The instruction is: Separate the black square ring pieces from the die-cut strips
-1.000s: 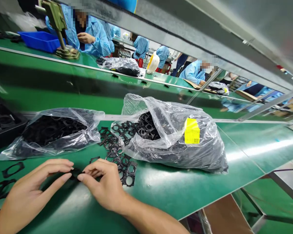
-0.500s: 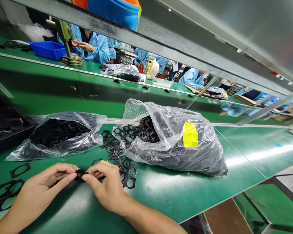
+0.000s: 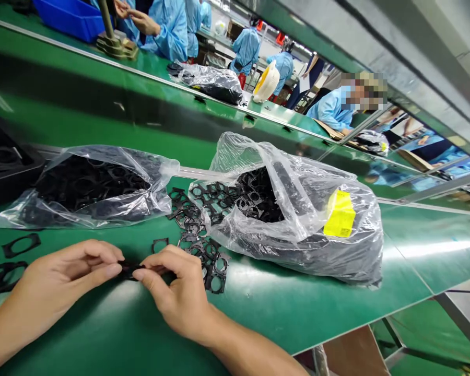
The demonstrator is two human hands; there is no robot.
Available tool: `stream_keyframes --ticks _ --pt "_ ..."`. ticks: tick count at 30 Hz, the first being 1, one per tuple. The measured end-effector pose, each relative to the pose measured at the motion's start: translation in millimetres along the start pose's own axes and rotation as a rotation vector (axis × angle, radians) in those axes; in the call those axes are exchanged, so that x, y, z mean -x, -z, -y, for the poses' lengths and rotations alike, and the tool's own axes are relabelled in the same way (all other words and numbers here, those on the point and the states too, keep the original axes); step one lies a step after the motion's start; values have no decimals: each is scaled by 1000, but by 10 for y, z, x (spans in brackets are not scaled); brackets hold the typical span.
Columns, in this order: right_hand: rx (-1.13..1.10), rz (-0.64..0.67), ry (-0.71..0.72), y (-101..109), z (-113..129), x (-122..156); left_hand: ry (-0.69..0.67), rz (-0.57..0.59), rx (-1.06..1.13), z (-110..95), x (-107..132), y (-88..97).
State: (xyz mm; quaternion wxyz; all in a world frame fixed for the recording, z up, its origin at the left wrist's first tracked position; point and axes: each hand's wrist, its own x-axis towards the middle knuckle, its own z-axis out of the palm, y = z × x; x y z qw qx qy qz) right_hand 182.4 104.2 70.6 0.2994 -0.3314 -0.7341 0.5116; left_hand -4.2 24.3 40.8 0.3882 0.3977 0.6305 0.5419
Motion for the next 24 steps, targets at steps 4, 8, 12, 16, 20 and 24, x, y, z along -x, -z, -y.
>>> stream_keyframes --ticks 4,8,12,16,20,24 --pt "-46 -3 -51 -8 7 -9 -163 -60 -138 -42 34 -26" --pt "-25 -3 -45 -13 12 -6 -220 -84 -226 -61 53 -31" --pt "11 -1 4 -3 15 -1 -104 -63 -149 -71 32 -28" --pt "23 22 33 18 17 5 15 20 -44 -48 -4 5" --pt "18 32 56 27 14 13 2 58 -66 -42 11 38" --pt "-5 32 23 22 25 -6 -82 29 -121 -81 75 8"
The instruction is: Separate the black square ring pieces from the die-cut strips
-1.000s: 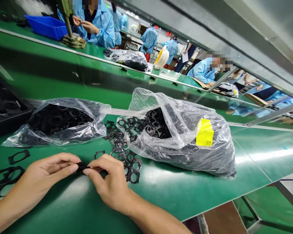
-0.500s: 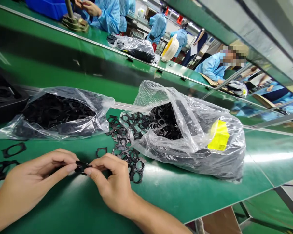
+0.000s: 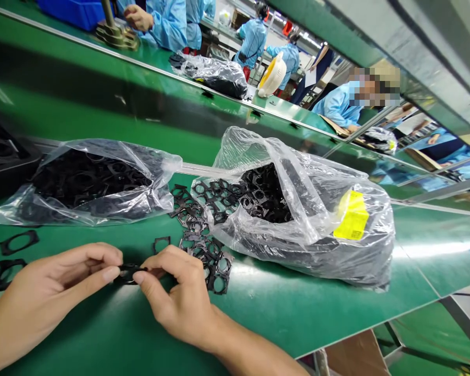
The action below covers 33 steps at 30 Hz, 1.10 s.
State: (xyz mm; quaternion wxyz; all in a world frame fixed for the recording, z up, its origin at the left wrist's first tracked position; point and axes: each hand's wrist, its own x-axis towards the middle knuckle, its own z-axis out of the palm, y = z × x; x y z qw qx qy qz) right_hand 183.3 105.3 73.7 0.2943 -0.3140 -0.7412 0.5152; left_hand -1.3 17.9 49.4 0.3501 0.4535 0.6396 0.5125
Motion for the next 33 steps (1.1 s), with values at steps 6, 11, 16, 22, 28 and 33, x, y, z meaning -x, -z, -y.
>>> stream_keyframes --ticks 6,11,16,22,28,33 --pt "-171 50 -201 14 41 -46 -108 -39 -99 -23 69 -69" --pt "-384 62 -366 10 47 -54 -223 -35 -167 -3 46 -61" --pt "-655 111 -531 -4 -33 -87 -514 -7 -363 53 63 6" --pt "-463 96 -371 -12 -51 -47 -517 -7 -307 42 39 32" --pt "-32 44 82 6 3 -1 -443 -46 -191 -10 -43 2" --pt "41 8 152 0 -33 -48 -430 -20 -163 6 -48 -18"
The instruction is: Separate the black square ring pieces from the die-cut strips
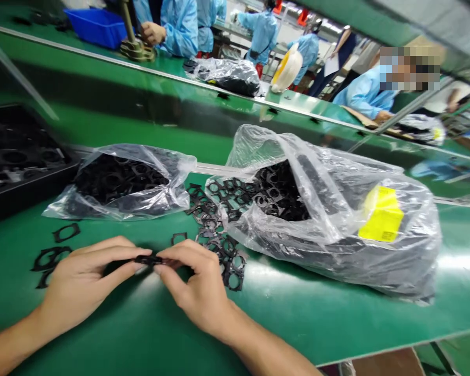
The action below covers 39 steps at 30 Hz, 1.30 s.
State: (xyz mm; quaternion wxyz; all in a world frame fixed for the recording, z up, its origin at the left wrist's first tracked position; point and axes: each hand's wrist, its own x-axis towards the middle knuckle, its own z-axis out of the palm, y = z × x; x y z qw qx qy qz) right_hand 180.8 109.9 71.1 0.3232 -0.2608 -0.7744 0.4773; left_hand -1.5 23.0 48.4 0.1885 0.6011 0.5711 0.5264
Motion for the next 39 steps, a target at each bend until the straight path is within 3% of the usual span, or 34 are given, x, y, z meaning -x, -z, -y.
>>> stream_keyframes --ticks 6,12,27,33,39 --pt "67 -98 119 17 -77 -86 31 6 74 19 -37 21" --pt "144 -113 189 24 -75 -94 53 -13 134 11 -38 37" --pt "332 -101 355 53 -103 -27 -280 4 -78 13 -63 85" --pt "308 -114 305 54 -73 -38 -321 -11 -113 -10 -69 89" --pt "359 -111 388 79 -64 13 -337 -29 -97 -60 -93 98"
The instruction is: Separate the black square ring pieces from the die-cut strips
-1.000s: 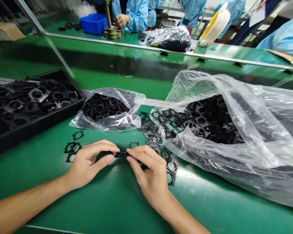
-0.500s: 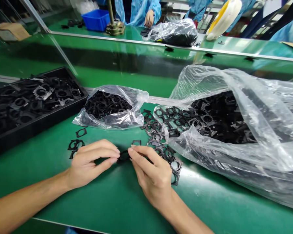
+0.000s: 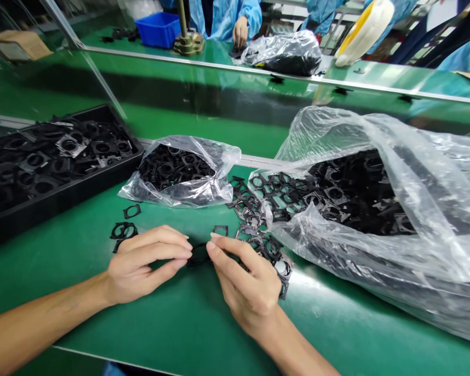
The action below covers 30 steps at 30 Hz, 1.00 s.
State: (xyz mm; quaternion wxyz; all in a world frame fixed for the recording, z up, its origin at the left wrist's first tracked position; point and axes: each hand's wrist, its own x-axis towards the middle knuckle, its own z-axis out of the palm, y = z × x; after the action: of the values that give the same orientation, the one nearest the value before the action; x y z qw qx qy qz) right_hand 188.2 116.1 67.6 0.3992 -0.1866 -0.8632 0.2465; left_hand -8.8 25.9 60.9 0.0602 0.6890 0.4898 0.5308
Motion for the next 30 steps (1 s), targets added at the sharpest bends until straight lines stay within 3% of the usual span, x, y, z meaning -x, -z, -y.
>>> stream_keyframes --ticks 6,22,30 --pt "104 21 71 55 -18 47 -23 6 4 -11 -12 19" --pt "59 45 32 58 -5 20 -52 -12 -29 -28 -35 18" --pt "45 45 43 46 -15 10 16 8 -5 -29 -14 34"
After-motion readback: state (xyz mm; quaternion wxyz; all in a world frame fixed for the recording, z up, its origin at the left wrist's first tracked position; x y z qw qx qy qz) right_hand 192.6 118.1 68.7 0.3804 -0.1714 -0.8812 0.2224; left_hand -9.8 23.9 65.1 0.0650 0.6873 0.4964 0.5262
